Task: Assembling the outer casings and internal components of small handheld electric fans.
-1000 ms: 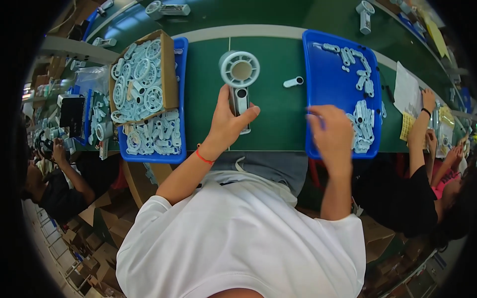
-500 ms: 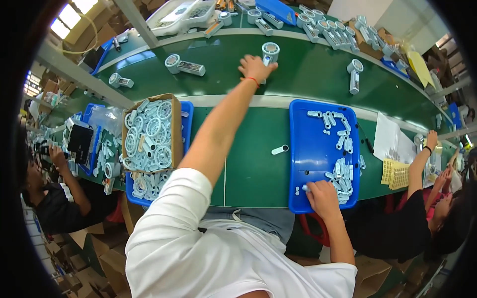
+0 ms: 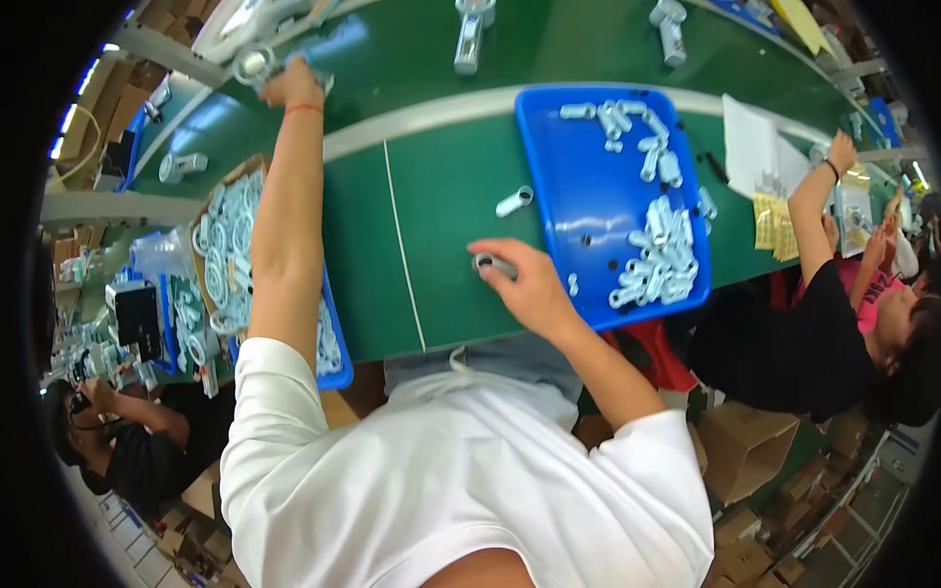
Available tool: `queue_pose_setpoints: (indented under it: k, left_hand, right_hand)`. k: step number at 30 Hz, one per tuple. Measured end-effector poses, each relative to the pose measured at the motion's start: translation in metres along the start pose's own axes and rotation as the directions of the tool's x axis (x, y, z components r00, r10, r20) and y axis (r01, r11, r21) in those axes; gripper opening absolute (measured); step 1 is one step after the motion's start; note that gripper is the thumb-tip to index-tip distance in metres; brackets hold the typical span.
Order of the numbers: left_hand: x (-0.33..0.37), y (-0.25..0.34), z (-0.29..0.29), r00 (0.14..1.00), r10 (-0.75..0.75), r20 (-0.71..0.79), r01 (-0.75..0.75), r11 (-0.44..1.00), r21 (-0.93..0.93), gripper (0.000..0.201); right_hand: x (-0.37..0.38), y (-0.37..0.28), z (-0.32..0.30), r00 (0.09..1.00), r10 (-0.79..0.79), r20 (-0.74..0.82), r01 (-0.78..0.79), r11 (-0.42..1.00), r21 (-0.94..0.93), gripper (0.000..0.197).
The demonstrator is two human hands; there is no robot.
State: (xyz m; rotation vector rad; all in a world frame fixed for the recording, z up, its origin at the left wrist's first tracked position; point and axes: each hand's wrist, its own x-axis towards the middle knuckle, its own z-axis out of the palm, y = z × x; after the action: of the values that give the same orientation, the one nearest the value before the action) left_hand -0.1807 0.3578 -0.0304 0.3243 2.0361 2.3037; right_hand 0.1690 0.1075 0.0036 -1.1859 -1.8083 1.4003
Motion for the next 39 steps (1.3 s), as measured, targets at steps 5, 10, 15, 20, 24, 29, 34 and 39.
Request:
queue_pose_setpoints:
  k: [5, 10, 15, 20, 24, 29, 34, 39]
  left_hand:
    - [-0.082, 0.107, -0.097, 0.787, 0.0, 0.617, 0.393, 0.771, -0.501, 0.027]
    - [-0.194, 0.114, -0.244, 0.444, -0.247, 0.862, 0.647, 0.753, -0.118, 0.044]
    - [-0.227, 0.086, -0.313, 0.216, -0.475, 0.853, 0.671, 0.707, 0.224, 0.049]
    - [-0.24, 0.064, -0.318, 0.324, -0.333, 0.886, 0.524, 0.843, 0.125, 0.078]
    - [-0.243, 0.071, -0.309, 0.312, -0.318, 0.895, 0.475, 0.869, 0.143, 0.083]
    - [-0.24, 0.06, -0.309, 0.275, -0.211, 0.938, 0.216, 0.964, 0.154, 0.087]
    - [-0.24, 0.071, -0.304, 0.233, -0.204, 0.951, -0.03, 0.976, 0.217, 0.088]
    - [-0.238, 0.083, -0.302, 0.185, -0.189, 0.964, -0.152, 0.964, 0.218, 0.084]
  right_hand:
    - [0.002, -0.003, 0.011, 0.98, 0.162, 0.115, -0.159, 0.987, -0.029, 0.03]
    - [-0.015, 0.008, 0.026, 0.971, -0.182, 0.153, 0.225, 0.912, -0.343, 0.03]
    - [-0.025, -0.004, 0.02, 0.998, -0.026, 0.051, 0.026, 1.0, 0.015, 0.029]
    - [-0.028, -0.025, 0.02, 0.965, 0.181, 0.189, -0.249, 0.858, 0.45, 0.031]
    - [-0.033, -0.027, 0.027, 0.963, 0.242, 0.119, -0.27, 0.866, 0.42, 0.032]
    - [-0.035, -0.018, 0.03, 0.959, 0.278, 0.047, -0.277, 0.899, 0.338, 0.032]
    - [-0.039, -0.019, 0.033, 0.968, 0.235, -0.089, -0.218, 0.962, 0.166, 0.029]
    - [-0.04, -0.025, 0.029, 0.98, 0.168, -0.102, -0.159, 0.983, 0.092, 0.025]
